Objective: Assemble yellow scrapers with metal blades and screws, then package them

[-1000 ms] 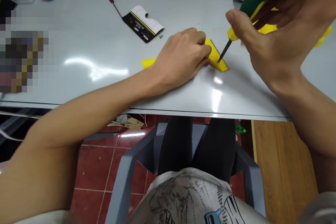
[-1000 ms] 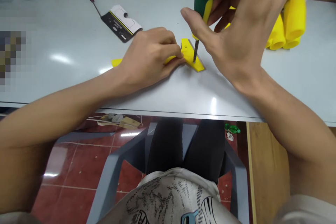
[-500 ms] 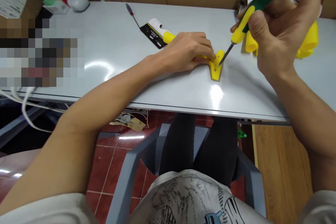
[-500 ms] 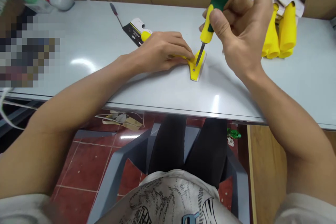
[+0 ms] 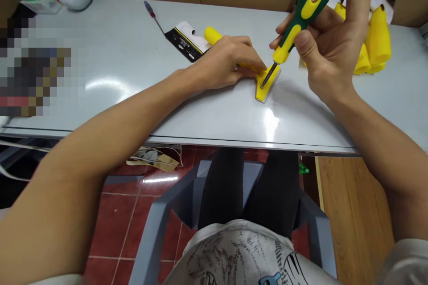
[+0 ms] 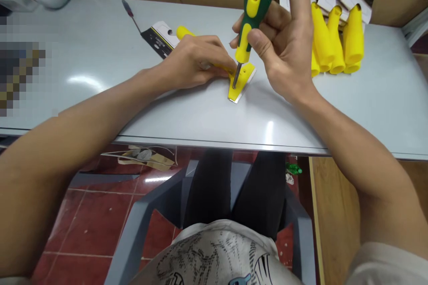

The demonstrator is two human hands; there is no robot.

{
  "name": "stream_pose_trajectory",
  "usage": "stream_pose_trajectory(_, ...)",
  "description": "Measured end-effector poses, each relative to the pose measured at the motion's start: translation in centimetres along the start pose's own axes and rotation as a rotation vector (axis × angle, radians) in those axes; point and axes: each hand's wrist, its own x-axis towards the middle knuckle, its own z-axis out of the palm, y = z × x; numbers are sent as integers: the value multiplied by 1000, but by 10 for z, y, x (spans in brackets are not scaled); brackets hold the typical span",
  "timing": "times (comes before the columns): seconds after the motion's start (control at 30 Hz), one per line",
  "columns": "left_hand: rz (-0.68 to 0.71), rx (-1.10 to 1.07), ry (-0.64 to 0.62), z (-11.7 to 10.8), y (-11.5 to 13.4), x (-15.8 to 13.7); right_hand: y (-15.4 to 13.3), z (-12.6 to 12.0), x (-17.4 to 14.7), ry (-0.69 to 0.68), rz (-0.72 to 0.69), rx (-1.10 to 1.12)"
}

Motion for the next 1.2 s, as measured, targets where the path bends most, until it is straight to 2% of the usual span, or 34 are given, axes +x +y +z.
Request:
stream_pose_trajectory(0.17,-24,-2,5,-1,1,1,10,14,-2,169,-58,64)
stream_pose_trajectory(0.23,-4,7,31,0,-1,1,14,17,-3,182,-34,26)
stream_pose_trajectory(0.33,14,14,47,0,-2,0,17,18,-4,147,-40,46)
stream_pose_trajectory(0.47,5,-5,45,1,-3,0,23,20,-4,99,-130,165)
stream_pose_trajectory(0.6,8,-10,46,1,-3,0,38,15,-2,152,-200,169)
stream_pose_trajectory(0.73,49,-56,65,3,-10,1,48,-2,-2,69,-151,50)
stream_pose_trajectory(0.87,78,-107,66,5,-19,1,57,-13,-2,32,-144,77)
stream_pose_trajectory(1.03,6,-99,16,2,-16,3,61,-20,-4,49,-62,98)
stream_pose_trajectory(1.2,-16,-64,39,1,-10,2,58,-20,-3,27,-197,72)
